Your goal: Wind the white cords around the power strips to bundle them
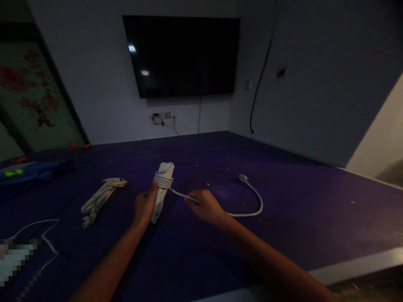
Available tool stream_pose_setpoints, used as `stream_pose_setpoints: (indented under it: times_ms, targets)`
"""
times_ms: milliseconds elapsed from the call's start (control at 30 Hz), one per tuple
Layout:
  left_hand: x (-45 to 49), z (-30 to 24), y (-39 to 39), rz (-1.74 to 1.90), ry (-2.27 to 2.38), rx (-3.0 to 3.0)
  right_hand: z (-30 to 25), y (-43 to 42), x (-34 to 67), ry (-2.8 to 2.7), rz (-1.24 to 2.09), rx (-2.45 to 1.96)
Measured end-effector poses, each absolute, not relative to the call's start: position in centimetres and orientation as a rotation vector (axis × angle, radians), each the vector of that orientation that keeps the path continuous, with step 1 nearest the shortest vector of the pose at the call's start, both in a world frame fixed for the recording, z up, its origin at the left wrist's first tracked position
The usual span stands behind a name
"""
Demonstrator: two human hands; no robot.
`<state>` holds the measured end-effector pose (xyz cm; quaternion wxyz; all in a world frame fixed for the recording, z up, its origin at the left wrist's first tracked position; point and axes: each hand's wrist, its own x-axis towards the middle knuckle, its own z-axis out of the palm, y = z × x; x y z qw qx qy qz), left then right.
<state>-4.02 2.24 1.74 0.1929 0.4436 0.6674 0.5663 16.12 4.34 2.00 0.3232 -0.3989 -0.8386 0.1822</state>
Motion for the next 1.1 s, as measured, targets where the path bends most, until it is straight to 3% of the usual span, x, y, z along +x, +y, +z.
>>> stream_pose_setpoints:
  times_ms: [267, 600, 833, 1100]
  targets:
    - [-3.2, 2.0, 1.4, 1.45, 1.988, 1.608, 1.5, 3.9, 15.7, -2.214, 0.418, -0.958]
    - [-2.0, 1.5, 1.0, 1.173, 2.52, 2.039, 0.7, 3.4, 14.9, -2.171, 0.555, -0.924]
    - [-1.8, 1.4, 1.1, 1.173, 2.524, 2.276, 0.7, 3.2, 14.9, -2.023, 0.824, -0.871]
    - [-2.2, 1.5, 0.6, 1.217, 2.22, 2.537, 1.1, 2.9, 15.0, -1.943, 0.864, -0.888]
